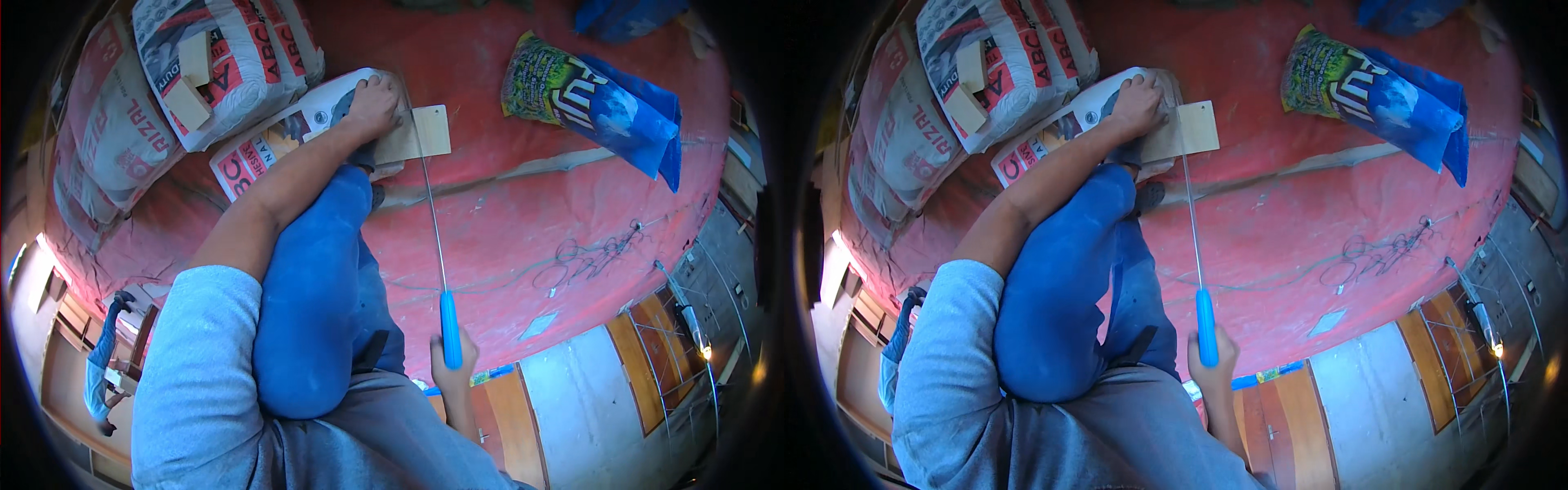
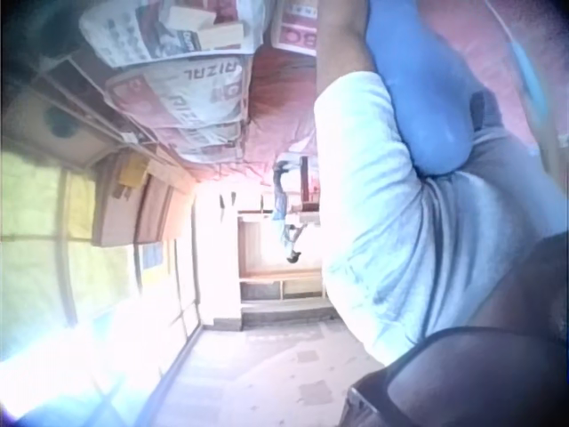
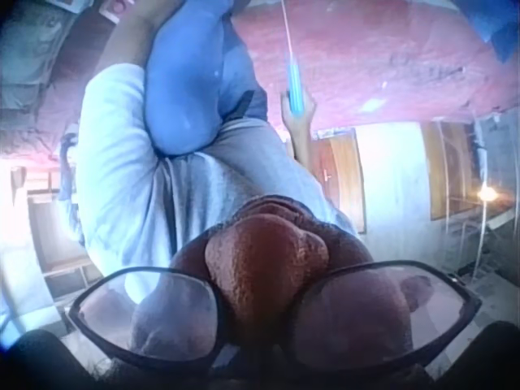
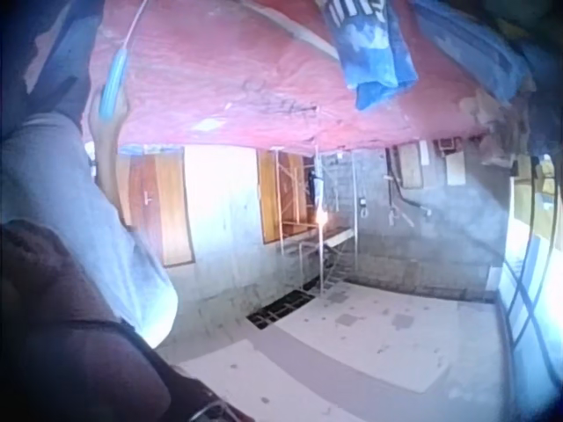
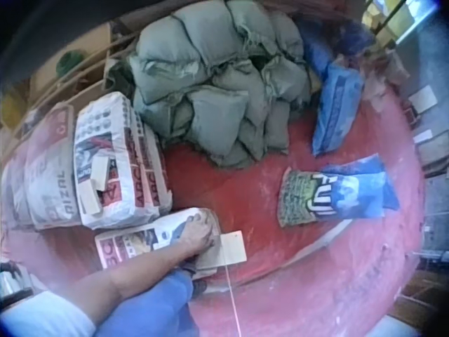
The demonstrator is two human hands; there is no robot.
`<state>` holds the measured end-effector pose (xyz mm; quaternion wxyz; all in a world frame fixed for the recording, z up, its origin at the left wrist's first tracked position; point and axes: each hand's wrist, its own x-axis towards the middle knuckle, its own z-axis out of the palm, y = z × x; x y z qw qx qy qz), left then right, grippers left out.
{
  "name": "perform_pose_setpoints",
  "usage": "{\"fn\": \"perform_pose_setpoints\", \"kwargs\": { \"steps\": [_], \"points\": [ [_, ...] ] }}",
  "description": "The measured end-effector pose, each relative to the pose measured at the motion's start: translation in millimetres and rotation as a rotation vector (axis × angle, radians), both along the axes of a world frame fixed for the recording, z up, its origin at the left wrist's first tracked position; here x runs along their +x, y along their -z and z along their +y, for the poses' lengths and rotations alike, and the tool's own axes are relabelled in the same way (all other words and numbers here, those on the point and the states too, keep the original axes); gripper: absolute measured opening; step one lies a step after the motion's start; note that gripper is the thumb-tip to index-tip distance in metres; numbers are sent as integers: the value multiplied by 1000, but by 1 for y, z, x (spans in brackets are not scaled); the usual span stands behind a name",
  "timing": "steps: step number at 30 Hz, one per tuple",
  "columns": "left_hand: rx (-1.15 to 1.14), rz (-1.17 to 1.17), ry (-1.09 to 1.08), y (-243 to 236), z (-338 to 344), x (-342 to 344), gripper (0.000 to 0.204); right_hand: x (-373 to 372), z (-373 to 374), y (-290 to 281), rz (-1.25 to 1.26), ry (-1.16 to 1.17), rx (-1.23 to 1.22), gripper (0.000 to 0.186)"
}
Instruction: The person saws a piece of wood into two sections using a hand saw while holding the wood steady with one foot on top of a stack of bags.
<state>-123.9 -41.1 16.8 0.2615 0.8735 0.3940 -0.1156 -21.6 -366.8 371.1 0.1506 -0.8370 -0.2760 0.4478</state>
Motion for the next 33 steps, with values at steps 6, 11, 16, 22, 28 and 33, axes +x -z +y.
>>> {"fn": "perform_pose_setpoints", "kwargs": {
  "steps": [6, 11, 16, 22, 28, 33],
  "points": [
    [-21, 40, 3, -8, -1, -1, 50, 21, 33, 132, 52, -64, 99, 14],
    [52, 42, 28, 5, 1, 19, 39, 7, 203, 257, -85, 3, 324, 18],
    [20, 32, -8, 6, 8, 16, 42, 15, 172, 219, -14, -23, 365, 15],
    [-22, 34, 18, -8, 1, 8, 48, 3, 40, 76, -21, -34, 89, 12],
    [-52, 13, 10, -7, 1, 14, 48, -1, 8, -4, -28, 23, -35, 10],
    [-20, -5, 0, -10, 1, 10, 43, 21, 108, 214, 47, 22, 416, 13]
  ]
}}
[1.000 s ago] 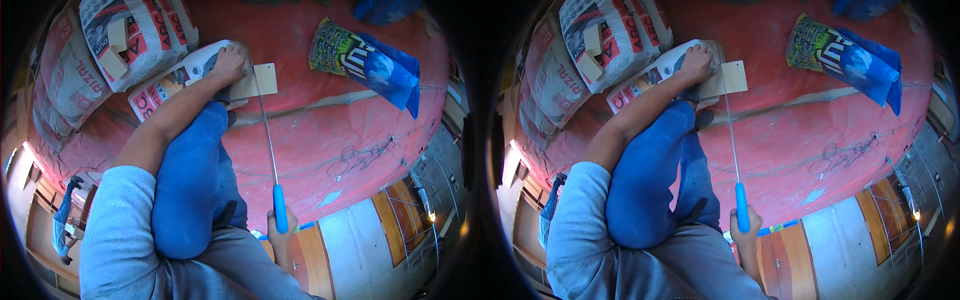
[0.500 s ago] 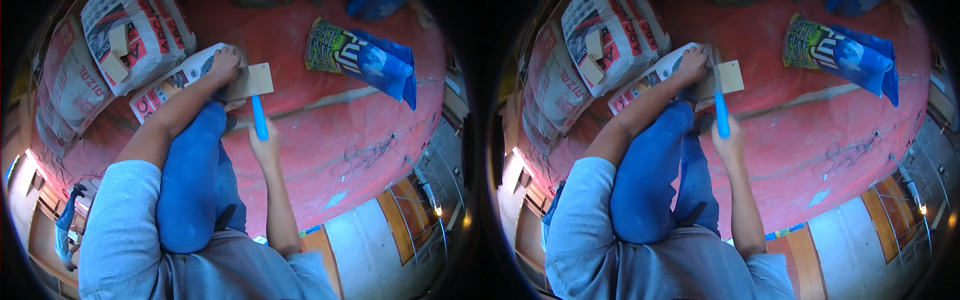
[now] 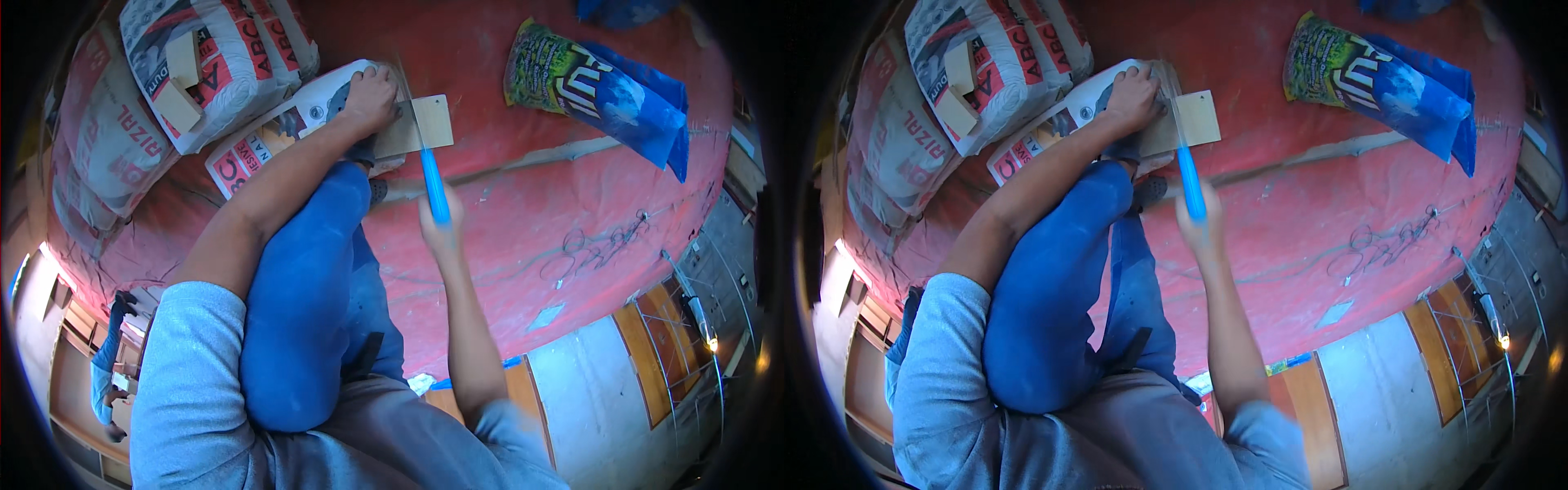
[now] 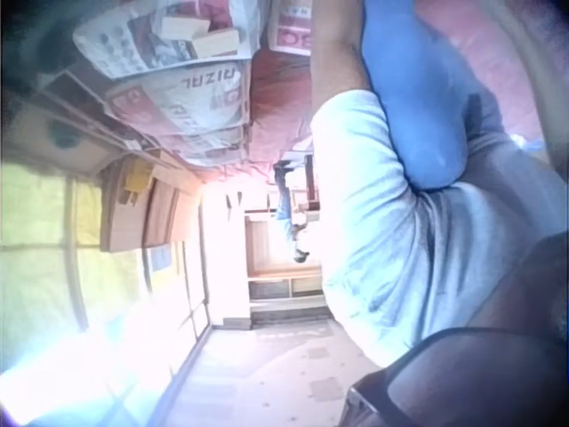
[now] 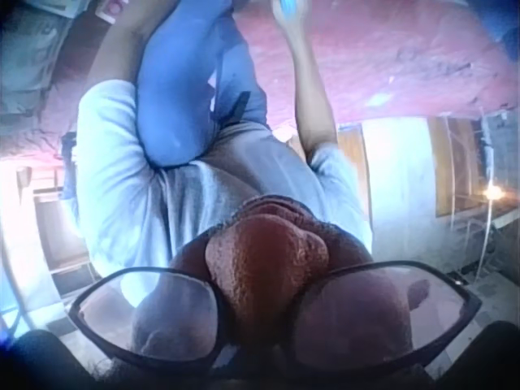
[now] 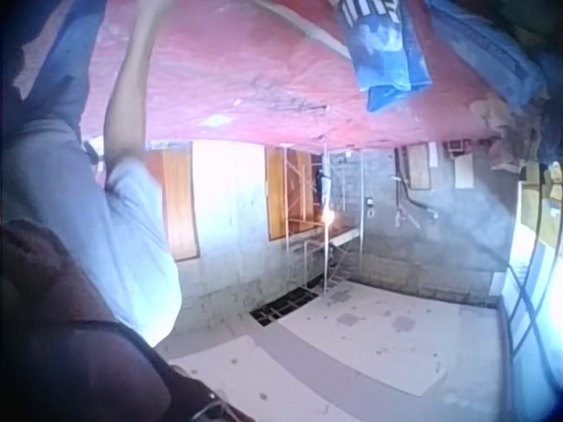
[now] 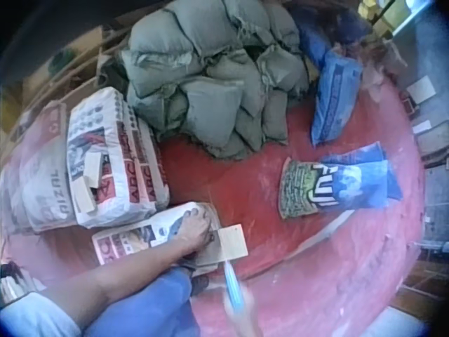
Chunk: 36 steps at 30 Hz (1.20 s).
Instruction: The person saws a piece of wood into two sections using a hand saw while holding the wood steady with one foot on top of a stack of bags.
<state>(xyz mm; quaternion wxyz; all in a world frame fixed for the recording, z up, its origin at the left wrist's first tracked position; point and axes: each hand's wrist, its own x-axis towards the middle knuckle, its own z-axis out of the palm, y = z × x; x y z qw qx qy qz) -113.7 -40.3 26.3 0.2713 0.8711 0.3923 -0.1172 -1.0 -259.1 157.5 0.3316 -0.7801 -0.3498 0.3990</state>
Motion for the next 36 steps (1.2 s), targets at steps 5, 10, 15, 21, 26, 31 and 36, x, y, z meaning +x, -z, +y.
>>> {"fn": "perform_pose_setpoints", "kwargs": {
  "steps": [5, 10, 15, 21, 26, 31, 36],
  "points": [
    [-9, 8, -2, 6, -5, 5, 34, -8, 96, 49, -85, -18, -82, 15],
    [36, -3, -26, 3, 0, -3, 40, -10, 57, 9, -62, -7, -97, 14],
    [39, 11, -23, 8, 0, -3, 50, -16, -56, -107, -101, -3, -267, 15],
    [30, 35, -8, 6, -3, -5, 52, -18, -121, -203, -84, -16, -385, 14],
    [24, 12, -20, 4, -3, -2, 42, 4, -21, -8, 38, -20, 1, 14],
    [12, -20, -30, 4, -2, 6, 35, -5, 101, 41, -110, -40, -113, 16],
    [38, 40, -16, 5, 0, -5, 43, -9, 20, -33, -43, -43, -96, 13]
  ]
}}
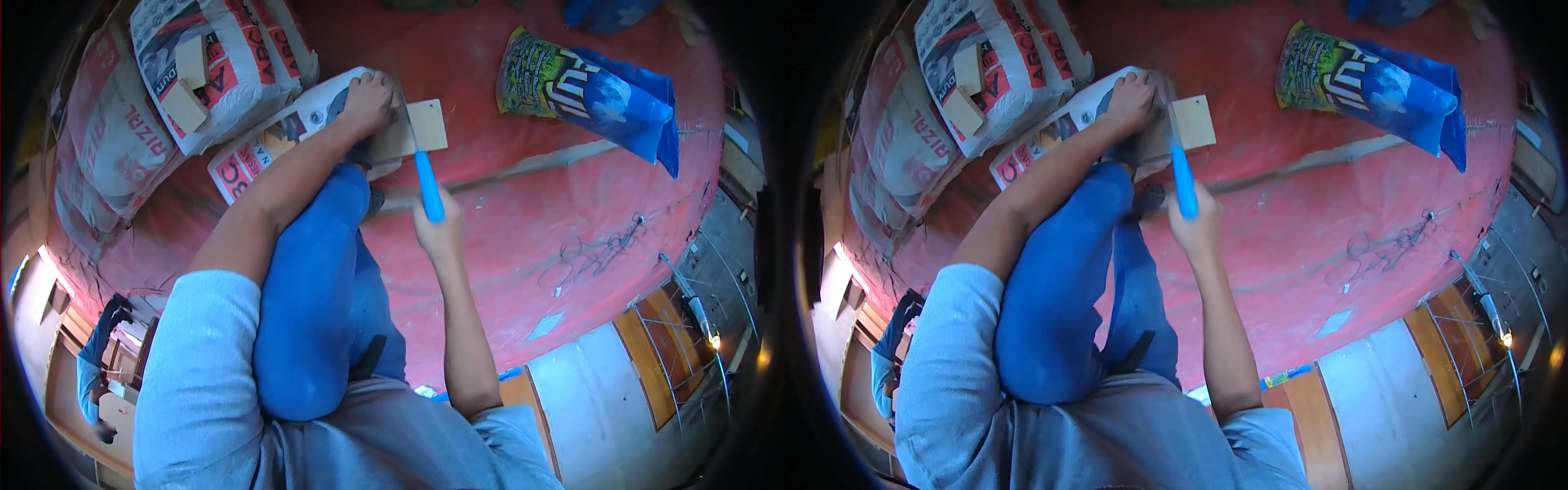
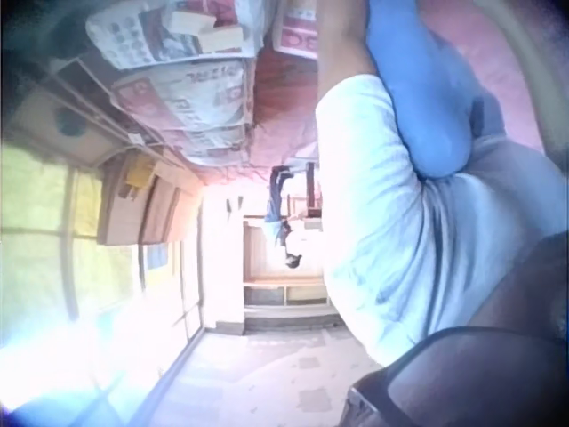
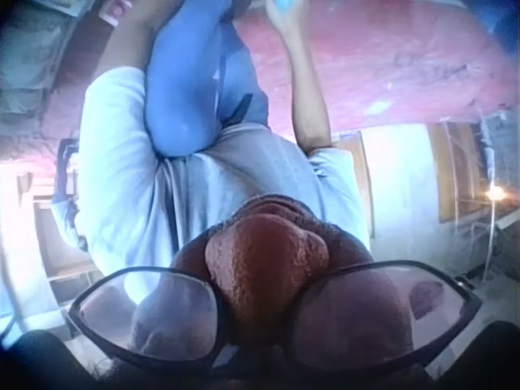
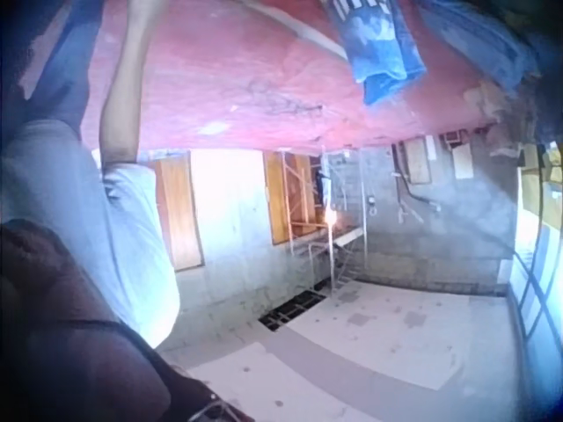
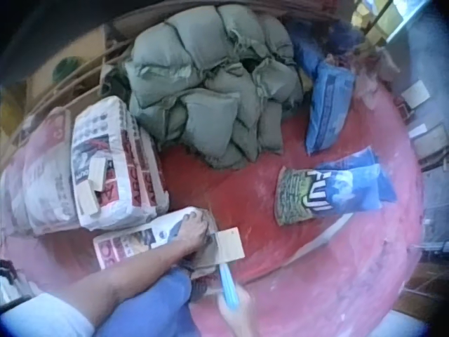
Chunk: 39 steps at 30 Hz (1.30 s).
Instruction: The person saws a piece of wood into two sections using a hand saw while holding the wood steady with one foot on top of a stack of bags.
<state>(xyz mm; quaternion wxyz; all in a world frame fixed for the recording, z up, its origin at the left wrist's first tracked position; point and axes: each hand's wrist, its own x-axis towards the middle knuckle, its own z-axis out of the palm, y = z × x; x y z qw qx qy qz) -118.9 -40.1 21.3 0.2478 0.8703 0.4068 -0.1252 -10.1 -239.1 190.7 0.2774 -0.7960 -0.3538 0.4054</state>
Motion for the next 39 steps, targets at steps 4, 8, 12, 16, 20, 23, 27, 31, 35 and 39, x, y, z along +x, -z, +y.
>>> {"fn": "perform_pose_setpoints", "kwargs": {
  "steps": [4, 8, 12, 16, 20, 23, 27, 31, 35, 39],
  "points": [
    [6, -26, -6, 3, -3, -3, 48, 0, -153, -116, -44, -30, -219, 12],
    [3, -14, -11, 1, -5, -3, 47, -6, -177, -173, 24, 19, -331, 12],
    [-4, -17, -3, -5, -2, 4, 47, 12, -79, 25, -21, -32, 80, 13],
    [22, -31, 22, 1, -7, 9, 46, 6, 61, 83, -7, 11, -19, 18],
    [-10, -16, -17, 2, -8, 9, 45, 8, 65, 76, -64, -29, -52, 17],
    [4, -26, -16, 4, -8, 4, 46, 5, 21, 36, -17, -8, -4, 14],
    [-1, -20, -25, 5, -8, 5, 51, -3, -66, -53, -13, 10, -150, 13],
    [-20, -39, -30, 3, -3, 3, 49, -11, -126, -133, 2, 33, -226, 12],
    [-29, -48, -28, -2, -3, 1, 50, -10, -155, -179, -19, 7, -303, 10],
    [-35, -17, -7, -2, 1, -10, 43, 10, -112, -28, 18, -70, -126, 10]
  ]
}}
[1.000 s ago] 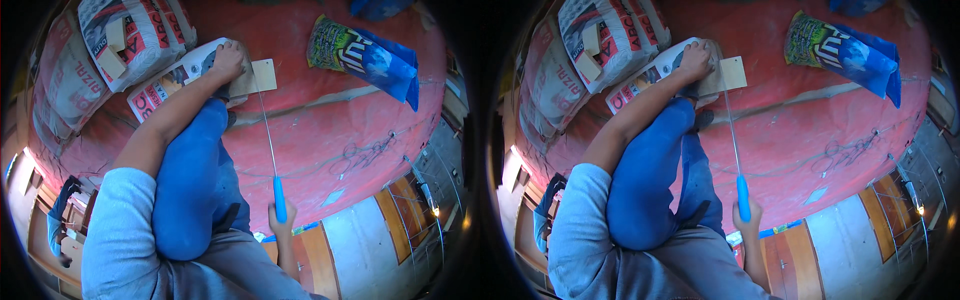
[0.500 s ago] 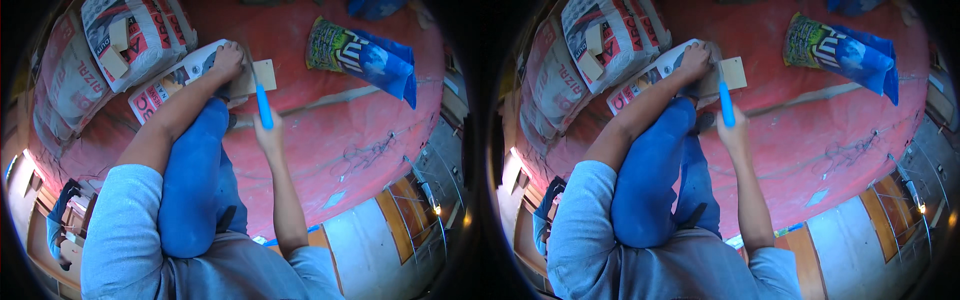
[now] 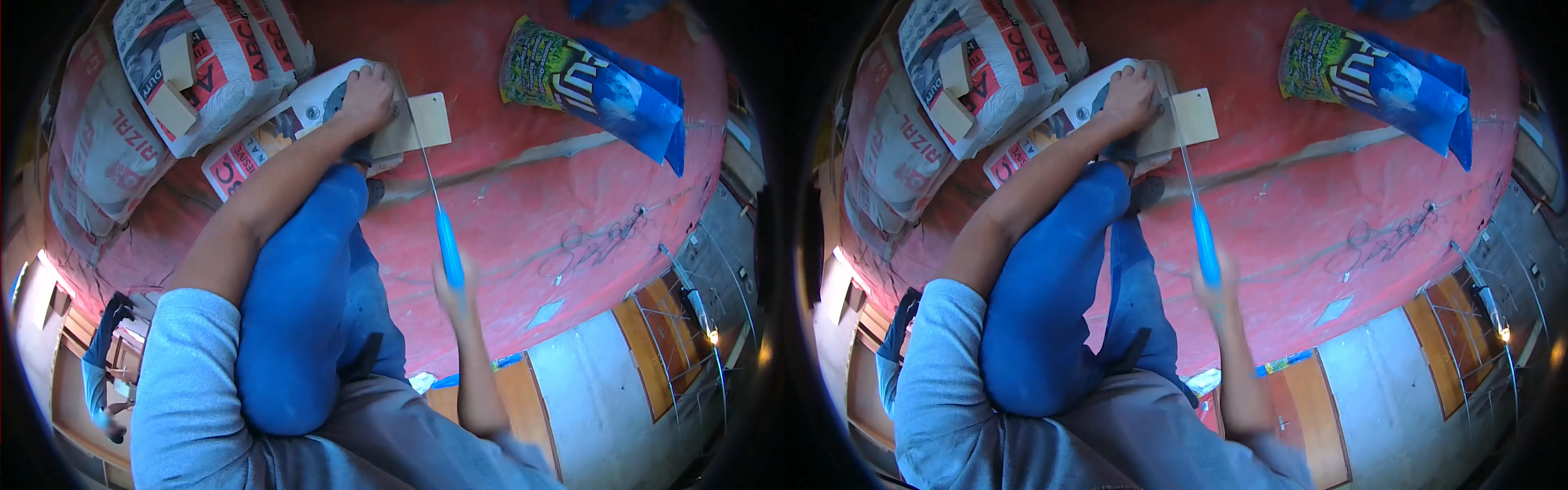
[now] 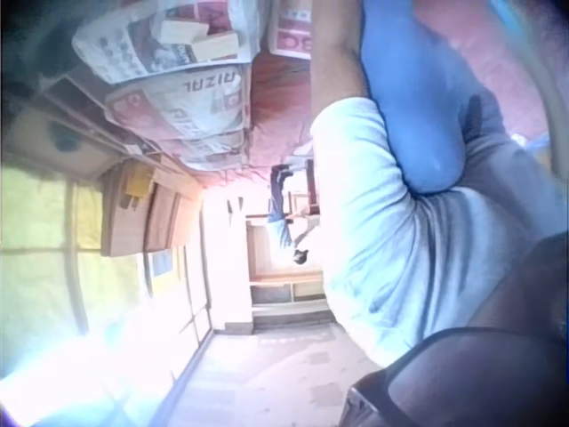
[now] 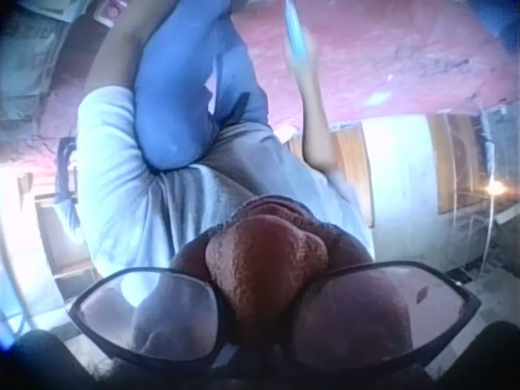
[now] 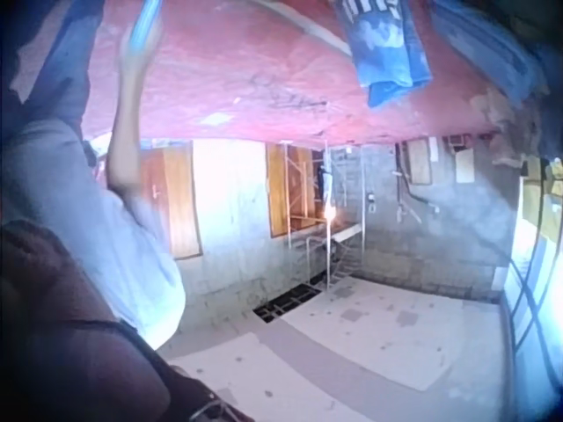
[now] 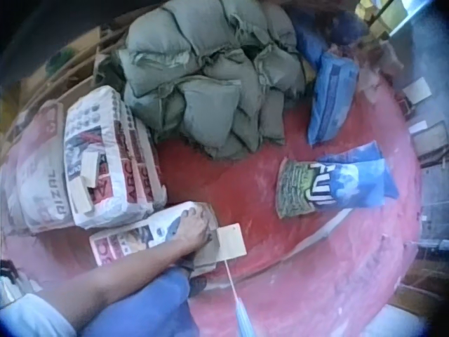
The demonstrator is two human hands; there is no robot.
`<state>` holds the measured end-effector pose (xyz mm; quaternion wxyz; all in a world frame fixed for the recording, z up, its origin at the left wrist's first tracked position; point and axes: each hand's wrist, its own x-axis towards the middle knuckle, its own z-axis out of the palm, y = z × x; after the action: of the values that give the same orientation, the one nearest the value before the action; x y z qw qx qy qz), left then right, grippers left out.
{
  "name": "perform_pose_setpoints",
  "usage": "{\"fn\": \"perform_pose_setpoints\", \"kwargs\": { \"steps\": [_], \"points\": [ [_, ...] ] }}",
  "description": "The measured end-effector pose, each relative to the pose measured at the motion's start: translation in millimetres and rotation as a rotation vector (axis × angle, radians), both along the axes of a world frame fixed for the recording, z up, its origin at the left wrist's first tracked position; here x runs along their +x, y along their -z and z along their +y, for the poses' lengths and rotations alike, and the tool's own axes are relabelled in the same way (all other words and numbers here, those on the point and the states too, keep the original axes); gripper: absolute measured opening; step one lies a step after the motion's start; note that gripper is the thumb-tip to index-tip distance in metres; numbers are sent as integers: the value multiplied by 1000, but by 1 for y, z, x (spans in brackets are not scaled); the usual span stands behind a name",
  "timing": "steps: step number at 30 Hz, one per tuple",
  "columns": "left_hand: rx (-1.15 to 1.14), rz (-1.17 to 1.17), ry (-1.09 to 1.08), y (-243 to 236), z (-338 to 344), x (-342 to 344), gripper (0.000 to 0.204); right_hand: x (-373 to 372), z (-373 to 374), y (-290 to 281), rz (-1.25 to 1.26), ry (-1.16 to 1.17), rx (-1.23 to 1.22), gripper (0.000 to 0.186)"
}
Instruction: The person saws a piece of wood into two sections using a hand saw while holding the wood steady with one foot on top of a stack of bags.
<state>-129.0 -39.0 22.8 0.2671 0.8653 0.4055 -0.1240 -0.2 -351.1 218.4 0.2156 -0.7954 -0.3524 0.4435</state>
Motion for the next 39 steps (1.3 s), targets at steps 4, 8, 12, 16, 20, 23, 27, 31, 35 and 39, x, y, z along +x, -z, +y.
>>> {"fn": "perform_pose_setpoints", "kwargs": {
  "steps": [4, 8, 12, 16, 20, 23, 27, 31, 35, 39],
  "points": [
    [61, -63, 36, 4, -6, 26, 37, 1, 155, 108, -91, 83, 178, 16],
    [61, -29, 16, 9, -5, 22, 39, 6, 167, 91, 26, 110, 150, 16],
    [3, -4, -4, -1, -1, 13, 45, -8, 84, 14, -36, 83, 168, 12],
    [35, -8, -5, 2, -2, 10, 49, -10, -42, -93, -78, 0, -70, 12],
    [28, -36, 7, 2, -3, 22, 47, -19, -45, -148, -106, 97, -169, 10],
    [42, 17, -3, -2, -5, -6, 46, -10, -11, -39, 43, 31, -74, 8],
    [77, -73, 13, 7, 1, 32, 40, 10, 153, 114, -69, 71, 251, 19],
    [80, -52, 1, 14, -4, 8, 36, -7, 198, 103, -15, 87, 61, 21],
    [78, -63, 1, 5, -5, 13, 43, -5, 126, 69, -58, 57, 149, 17],
    [50, -36, -12, 0, -2, 10, 49, -8, 27, -25, -41, 88, -10, 13]
  ]
}}
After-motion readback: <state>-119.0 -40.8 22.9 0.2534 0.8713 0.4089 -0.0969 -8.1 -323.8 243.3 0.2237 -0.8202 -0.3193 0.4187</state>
